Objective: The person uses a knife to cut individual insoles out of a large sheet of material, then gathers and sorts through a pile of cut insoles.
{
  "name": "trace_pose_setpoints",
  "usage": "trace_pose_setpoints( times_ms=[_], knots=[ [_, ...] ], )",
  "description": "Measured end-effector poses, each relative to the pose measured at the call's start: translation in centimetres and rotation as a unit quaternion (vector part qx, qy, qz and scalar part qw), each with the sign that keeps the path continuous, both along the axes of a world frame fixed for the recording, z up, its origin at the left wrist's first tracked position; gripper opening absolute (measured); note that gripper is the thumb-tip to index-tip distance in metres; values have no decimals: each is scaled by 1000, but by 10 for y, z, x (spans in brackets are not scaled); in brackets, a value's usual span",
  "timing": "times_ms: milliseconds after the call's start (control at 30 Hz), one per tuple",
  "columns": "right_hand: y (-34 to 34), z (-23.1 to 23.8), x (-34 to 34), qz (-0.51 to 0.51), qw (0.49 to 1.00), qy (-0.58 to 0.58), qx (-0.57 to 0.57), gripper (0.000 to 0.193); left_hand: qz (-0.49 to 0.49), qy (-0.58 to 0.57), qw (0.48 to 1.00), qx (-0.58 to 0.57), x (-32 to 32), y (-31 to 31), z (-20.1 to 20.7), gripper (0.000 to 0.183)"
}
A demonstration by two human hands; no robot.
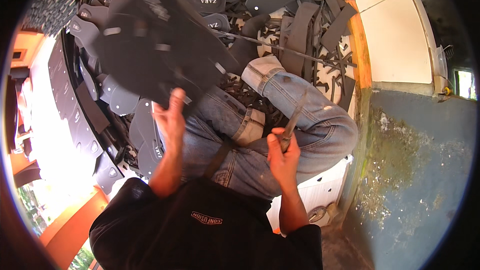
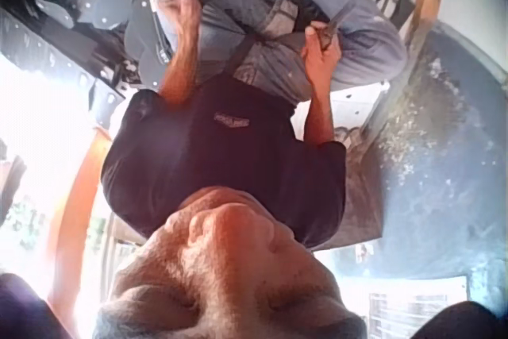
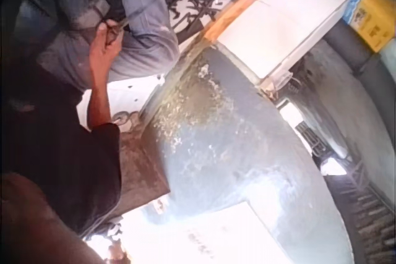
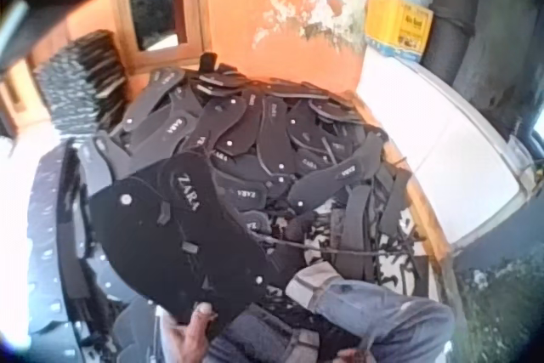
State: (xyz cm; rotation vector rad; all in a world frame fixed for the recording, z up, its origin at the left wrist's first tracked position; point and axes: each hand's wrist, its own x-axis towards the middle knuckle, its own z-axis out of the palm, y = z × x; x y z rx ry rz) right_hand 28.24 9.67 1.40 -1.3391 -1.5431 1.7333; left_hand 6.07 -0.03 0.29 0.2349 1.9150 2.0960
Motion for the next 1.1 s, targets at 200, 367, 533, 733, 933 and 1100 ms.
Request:
trace_pose_setpoints(
  times_ms=[200,367,533,733,933,1100],
  knots=[
    [25,-26,2,-77,996,35,-2,15,-228,454,814,-281,-86,10,27,25],
    [41,-24,-1,-187,974,131,-2,11,-242,427,851,-187,-77,24,9,24],
    [39,-23,1,-142,989,35,-15,10,-337,356,823,-287,-61,43,2,26],
    [30,-16,-32,-87,992,91,-22,12,-356,51,907,-221,-55,40,-20,35],
    [59,1,-107,53,981,163,-93,20,-311,-8,948,-65,-25,46,-14,36],
    [110,-6,-82,-139,976,116,119,21,-340,-79,937,-5,-33,34,-17,34]
  ],
)
